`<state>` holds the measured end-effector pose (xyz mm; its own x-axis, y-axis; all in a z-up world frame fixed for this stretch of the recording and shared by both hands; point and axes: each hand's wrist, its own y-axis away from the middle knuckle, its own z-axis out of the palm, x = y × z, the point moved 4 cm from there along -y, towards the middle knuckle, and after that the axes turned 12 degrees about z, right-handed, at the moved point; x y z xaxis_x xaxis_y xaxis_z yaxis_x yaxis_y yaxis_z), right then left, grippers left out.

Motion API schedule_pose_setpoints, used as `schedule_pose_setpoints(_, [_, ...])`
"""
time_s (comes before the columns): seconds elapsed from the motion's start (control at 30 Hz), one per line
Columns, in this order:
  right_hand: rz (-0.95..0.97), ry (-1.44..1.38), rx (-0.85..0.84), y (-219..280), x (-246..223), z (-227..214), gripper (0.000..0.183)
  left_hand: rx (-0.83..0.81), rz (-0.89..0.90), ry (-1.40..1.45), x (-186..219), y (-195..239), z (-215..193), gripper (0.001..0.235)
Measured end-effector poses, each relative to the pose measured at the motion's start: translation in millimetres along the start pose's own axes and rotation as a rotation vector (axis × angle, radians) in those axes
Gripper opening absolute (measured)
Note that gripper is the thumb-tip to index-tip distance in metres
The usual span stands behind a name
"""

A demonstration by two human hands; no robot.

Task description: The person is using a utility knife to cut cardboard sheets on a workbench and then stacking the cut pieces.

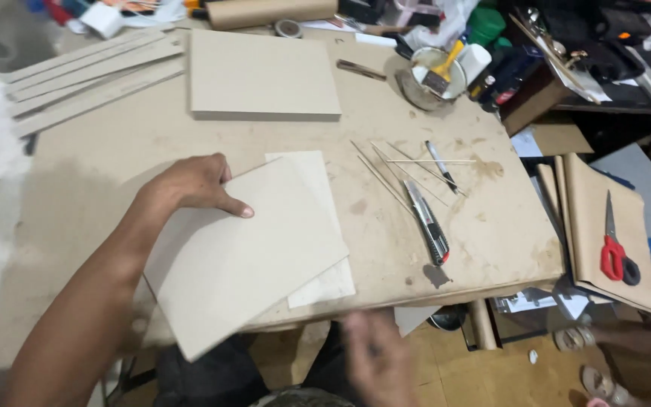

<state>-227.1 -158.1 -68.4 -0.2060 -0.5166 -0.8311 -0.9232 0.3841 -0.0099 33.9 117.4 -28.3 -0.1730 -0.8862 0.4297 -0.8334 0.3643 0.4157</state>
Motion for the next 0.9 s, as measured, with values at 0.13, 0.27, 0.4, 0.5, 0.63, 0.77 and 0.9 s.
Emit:
schedule_pose_setpoints(0.13, [0.49,-0.139,-0.593,31.7,36.9,67.0,0.048,0.181,-0.05,0.029,-35.0,42.2,45.0,0.071])
schedule_pose_setpoints(0.27, [0.432,-0.405,-0.503,35.5,80.4,72.2,0.042,0.495,-0.091,0.384,-53.3,116.6,110.7,0.046])
schedule_pose_setpoints(0.4, [0.142,0.023,0.001,36.0,51.6,31.2,0.032,0.611,-0.042,1.216,-12.4,194.1,178.4,0.064])
schedule_pose_setpoints(0.5, [0.372,-0.063,-0.134,38.8,31.2,22.0,0.037,0.923,0.21,1.22,-2.4,201.1,245.6,0.075])
schedule_pose_setpoints(0.63, [0.482,-0.008,-0.238,45.5,10.4,19.8,0.058,0.863,0.153,1.291,9.9,229.5,243.3,0.073])
schedule_pose_setpoints(0.77, [0.592,-0.205,-0.229,62.2,-6.9,23.2,0.052,0.92,0.142,1.294,1.4,240.4,245.6,0.075])
schedule_pose_setpoints(0.9, [0.553,-0.552,-0.339,50.4,26.4,33.0,0.02,0.83,-0.038,1.674,-10.2,260.4,242.2,0.085])
